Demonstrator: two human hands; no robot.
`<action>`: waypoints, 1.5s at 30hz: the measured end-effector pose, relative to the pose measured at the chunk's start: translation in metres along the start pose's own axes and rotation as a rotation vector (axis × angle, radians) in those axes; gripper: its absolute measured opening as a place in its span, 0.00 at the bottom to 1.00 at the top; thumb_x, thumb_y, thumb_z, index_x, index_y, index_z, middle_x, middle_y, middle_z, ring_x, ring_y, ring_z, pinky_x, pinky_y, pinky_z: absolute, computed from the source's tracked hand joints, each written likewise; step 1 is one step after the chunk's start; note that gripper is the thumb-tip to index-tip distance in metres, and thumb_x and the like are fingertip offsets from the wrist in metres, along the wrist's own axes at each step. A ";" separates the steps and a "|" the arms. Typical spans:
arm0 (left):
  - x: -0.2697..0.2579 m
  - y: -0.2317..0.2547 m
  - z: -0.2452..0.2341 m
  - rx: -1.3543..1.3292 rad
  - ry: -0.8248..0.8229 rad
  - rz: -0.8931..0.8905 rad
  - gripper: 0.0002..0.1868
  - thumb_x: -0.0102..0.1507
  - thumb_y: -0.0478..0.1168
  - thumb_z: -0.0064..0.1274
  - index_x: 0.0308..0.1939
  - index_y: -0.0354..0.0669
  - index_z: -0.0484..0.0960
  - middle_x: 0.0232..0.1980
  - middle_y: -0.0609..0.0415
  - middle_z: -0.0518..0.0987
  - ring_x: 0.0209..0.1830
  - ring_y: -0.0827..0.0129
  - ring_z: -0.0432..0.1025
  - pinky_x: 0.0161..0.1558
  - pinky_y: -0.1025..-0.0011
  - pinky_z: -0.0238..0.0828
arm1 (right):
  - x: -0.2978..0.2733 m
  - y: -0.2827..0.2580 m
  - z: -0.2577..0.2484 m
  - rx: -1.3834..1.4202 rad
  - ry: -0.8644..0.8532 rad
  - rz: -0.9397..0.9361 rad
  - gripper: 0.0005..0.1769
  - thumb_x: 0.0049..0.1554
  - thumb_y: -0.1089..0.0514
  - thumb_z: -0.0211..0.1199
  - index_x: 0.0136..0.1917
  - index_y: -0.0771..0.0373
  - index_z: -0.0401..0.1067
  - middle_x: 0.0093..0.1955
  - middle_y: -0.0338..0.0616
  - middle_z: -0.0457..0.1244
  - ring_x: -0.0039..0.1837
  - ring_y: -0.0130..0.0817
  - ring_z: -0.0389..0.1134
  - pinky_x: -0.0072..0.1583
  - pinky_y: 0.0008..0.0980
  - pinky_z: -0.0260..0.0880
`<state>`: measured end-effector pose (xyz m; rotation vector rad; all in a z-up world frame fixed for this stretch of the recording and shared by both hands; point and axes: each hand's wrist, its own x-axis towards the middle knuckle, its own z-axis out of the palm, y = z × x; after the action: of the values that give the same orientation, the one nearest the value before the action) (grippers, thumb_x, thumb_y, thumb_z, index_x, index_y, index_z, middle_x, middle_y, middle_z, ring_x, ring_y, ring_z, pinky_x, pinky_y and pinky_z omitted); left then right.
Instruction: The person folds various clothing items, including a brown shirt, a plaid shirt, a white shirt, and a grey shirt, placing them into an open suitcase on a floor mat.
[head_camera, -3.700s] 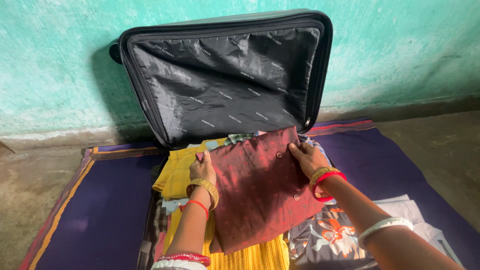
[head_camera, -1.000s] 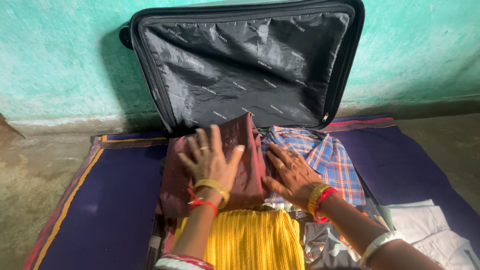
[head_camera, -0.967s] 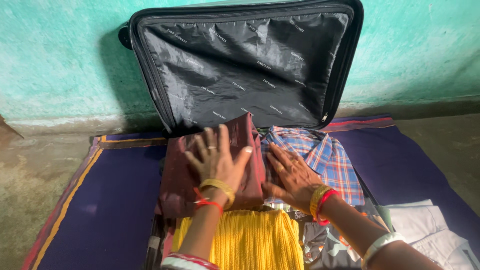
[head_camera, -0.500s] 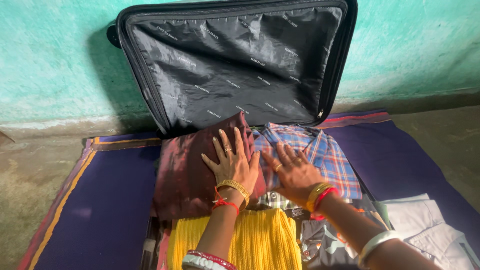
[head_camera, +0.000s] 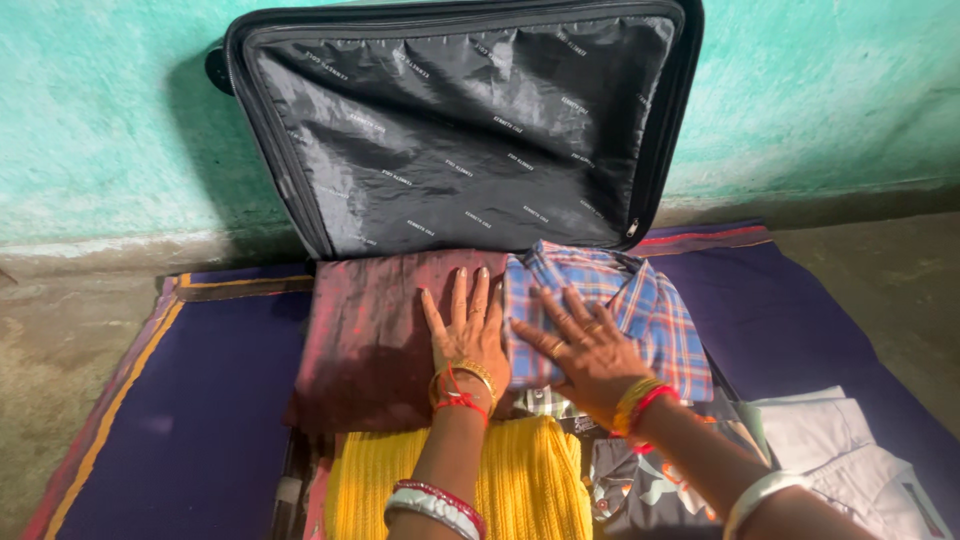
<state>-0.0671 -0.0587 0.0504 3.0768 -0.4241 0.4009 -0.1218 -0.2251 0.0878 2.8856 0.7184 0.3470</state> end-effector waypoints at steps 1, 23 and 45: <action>0.001 -0.001 -0.001 0.001 -0.038 0.005 0.42 0.60 0.47 0.48 0.78 0.52 0.53 0.84 0.57 0.39 0.83 0.56 0.26 0.71 0.31 0.15 | 0.001 -0.005 -0.004 0.017 -0.106 0.042 0.56 0.51 0.37 0.66 0.84 0.34 0.38 0.87 0.47 0.30 0.85 0.56 0.32 0.76 0.59 0.36; -0.010 -0.017 -0.004 -0.287 0.191 0.136 0.45 0.59 0.70 0.49 0.76 0.61 0.59 0.80 0.49 0.53 0.81 0.47 0.37 0.71 0.30 0.23 | -0.031 0.030 0.033 0.188 0.196 0.000 0.64 0.42 0.30 0.71 0.82 0.44 0.41 0.85 0.52 0.34 0.84 0.50 0.37 0.73 0.67 0.31; 0.027 -0.015 -0.002 -0.190 0.122 0.089 0.47 0.59 0.75 0.40 0.76 0.62 0.55 0.81 0.54 0.49 0.81 0.50 0.35 0.70 0.29 0.21 | 0.006 0.067 0.026 -0.045 -0.345 0.358 0.55 0.55 0.52 0.67 0.79 0.20 0.33 0.87 0.30 0.25 0.85 0.44 0.31 0.74 0.57 0.53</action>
<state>-0.0388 -0.0512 0.0592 2.8396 -0.5614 0.5141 -0.0799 -0.2828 0.0770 2.9095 0.1357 -0.0981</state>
